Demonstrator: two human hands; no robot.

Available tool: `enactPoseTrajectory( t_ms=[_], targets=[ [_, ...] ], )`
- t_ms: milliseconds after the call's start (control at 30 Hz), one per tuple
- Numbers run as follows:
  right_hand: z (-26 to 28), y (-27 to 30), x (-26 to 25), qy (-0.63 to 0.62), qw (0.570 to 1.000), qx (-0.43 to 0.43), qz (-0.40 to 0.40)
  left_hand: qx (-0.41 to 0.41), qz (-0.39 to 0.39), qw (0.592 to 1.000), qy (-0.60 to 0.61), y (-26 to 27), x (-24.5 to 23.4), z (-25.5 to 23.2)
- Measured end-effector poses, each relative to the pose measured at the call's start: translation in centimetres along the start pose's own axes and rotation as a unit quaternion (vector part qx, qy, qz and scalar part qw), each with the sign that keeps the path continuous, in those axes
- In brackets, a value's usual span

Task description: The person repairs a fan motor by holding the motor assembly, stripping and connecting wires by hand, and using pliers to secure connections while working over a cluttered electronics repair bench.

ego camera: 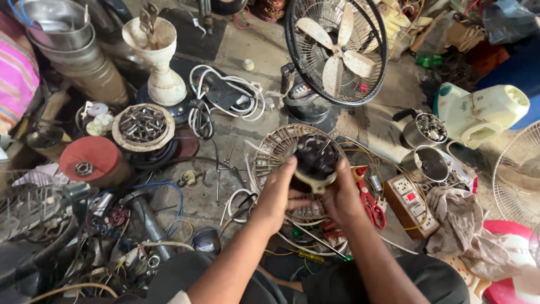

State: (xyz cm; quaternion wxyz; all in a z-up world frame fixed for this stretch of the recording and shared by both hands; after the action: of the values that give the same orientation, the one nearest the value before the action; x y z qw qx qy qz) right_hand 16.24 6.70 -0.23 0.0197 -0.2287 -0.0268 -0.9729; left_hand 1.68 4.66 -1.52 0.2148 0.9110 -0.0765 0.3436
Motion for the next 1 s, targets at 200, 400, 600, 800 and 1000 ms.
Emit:
enactPoseTrajectory(
  t_ms=[200, 400, 600, 800, 1000],
  targets=[
    [1.3, -1.5, -4.8, -0.105, 0.951, 0.217, -0.193, 0.205, 0.108, 0.823, -0.519, 0.8, 0.9, -2.6],
    [-1.9, -1.5, -6.9, -0.02, 0.946, 0.293, -0.139, 0.564, 0.003, 0.578, -0.589, 5.1, 4.1, -9.2],
    [-5.6, -1.3, -6.8, 0.024, 0.914, 0.38, -0.144, 0.325, 0.089, 0.736, -0.588, 1.3, 4.0, -6.4],
    [-4.3, -4.4, -1.8, 0.153, 0.934, 0.323, 0.0, 0.384, -0.027, 0.822, -0.419, 0.8, -1.6, -10.0],
    [-9.6, 0.2, 3.1, 0.212, 0.945, 0.204, 0.144, 0.435, -0.189, 0.879, -0.047, 2.0, -12.3, -15.5]
  ],
)
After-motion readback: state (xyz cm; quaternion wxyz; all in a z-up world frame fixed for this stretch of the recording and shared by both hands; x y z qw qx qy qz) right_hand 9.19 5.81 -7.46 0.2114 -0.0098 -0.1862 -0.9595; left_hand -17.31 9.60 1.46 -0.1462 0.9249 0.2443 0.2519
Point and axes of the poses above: each hand's wrist, its own y-axis away from the middle knuckle, its own x-axis out of the palm, z = x × y, the point moved 7 cm from there along -y, towards the middle knuckle
